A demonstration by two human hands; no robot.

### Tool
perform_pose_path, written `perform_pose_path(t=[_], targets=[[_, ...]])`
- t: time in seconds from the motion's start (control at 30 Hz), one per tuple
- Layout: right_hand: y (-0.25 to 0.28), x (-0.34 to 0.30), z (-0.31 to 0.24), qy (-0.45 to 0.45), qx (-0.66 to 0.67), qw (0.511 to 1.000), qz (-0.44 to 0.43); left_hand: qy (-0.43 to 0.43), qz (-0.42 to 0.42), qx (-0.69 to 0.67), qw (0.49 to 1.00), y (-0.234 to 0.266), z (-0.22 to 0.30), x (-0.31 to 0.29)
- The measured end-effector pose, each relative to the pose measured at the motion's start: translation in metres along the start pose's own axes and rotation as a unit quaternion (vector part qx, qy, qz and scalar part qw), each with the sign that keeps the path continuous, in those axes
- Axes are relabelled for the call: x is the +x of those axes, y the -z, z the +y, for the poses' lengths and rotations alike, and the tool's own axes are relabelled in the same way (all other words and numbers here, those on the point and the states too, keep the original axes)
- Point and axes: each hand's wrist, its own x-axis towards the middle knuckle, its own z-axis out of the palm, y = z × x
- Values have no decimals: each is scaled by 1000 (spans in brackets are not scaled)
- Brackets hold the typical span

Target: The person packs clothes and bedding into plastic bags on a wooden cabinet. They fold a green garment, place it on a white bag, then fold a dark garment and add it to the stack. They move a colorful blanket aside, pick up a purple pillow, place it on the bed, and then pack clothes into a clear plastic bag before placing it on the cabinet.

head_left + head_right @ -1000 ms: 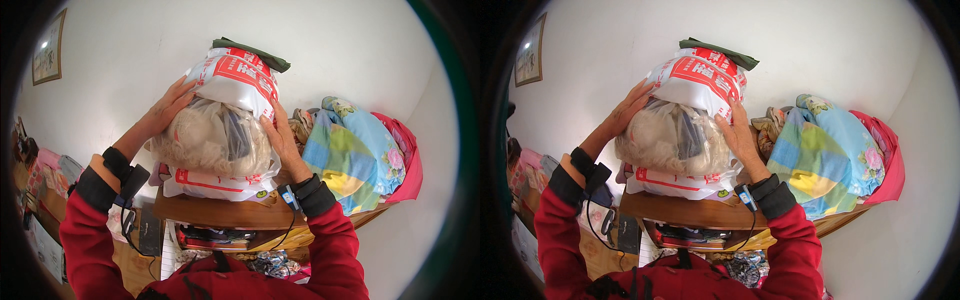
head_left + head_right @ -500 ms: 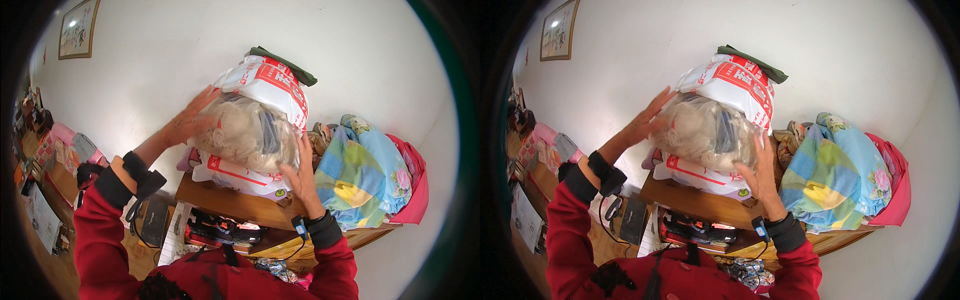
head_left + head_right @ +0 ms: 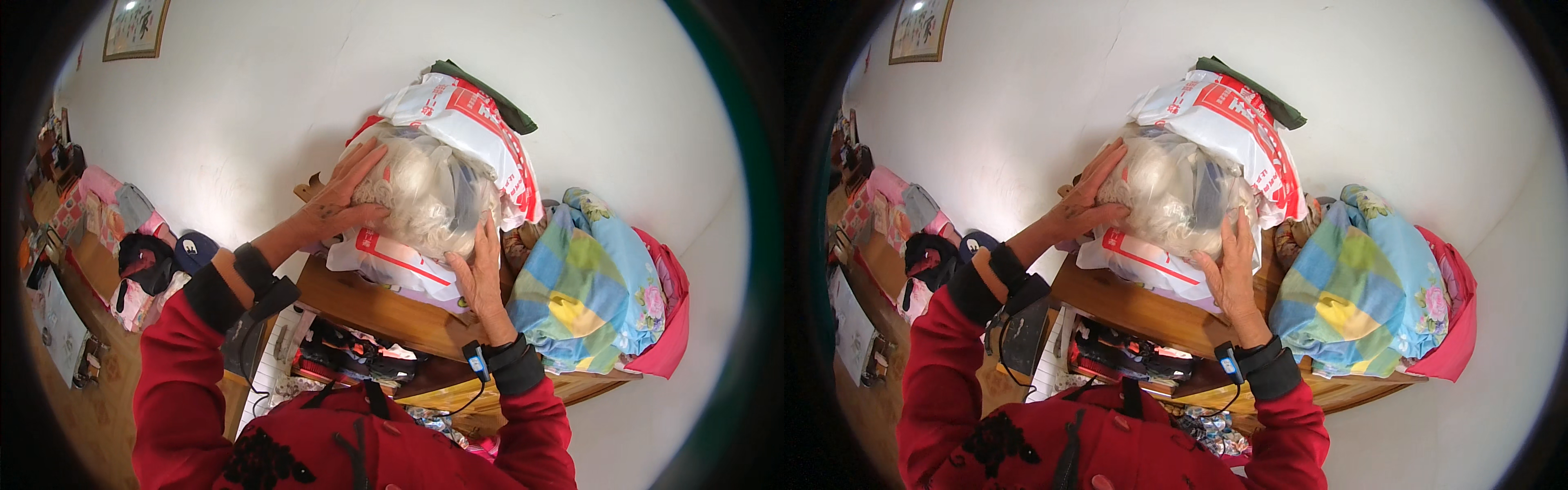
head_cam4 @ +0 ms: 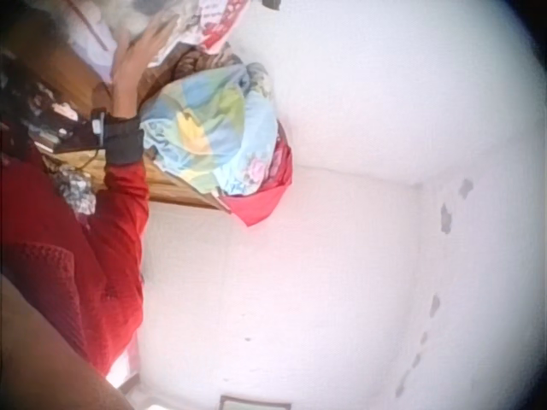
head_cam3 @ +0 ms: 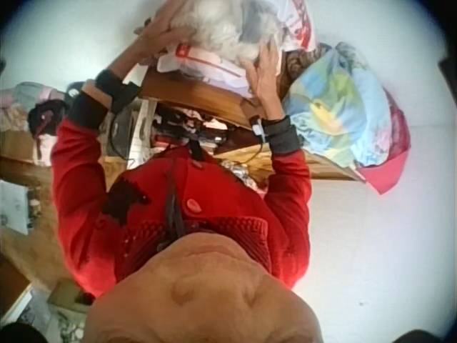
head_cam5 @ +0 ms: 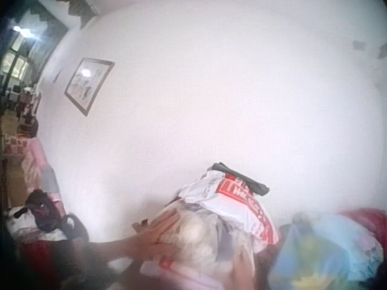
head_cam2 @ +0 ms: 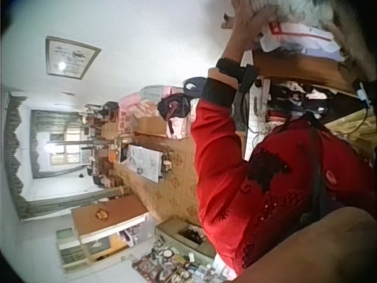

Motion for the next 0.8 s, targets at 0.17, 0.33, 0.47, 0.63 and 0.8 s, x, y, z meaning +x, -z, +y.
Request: perform_pose_path(t=[0.17,0.33,0.47,0.63,0.8], targets=[[-5,3,14,-6,4,1000,-3,-1,8,37,999,-10,-4,2],[1,3,5,-35,12,999,-20,20,10,15,1000,-5,-2,2],[18,-1,-17,-4,-11,1000,19,-12,10,89,996,7,8,-3],[23,-15,-43,100,-99,990,6,-135,-53,260,955,-2,29,-23],[2,-17,-49,108,-132,985,-11,-162,-117,345,917,-6,31,-31]])
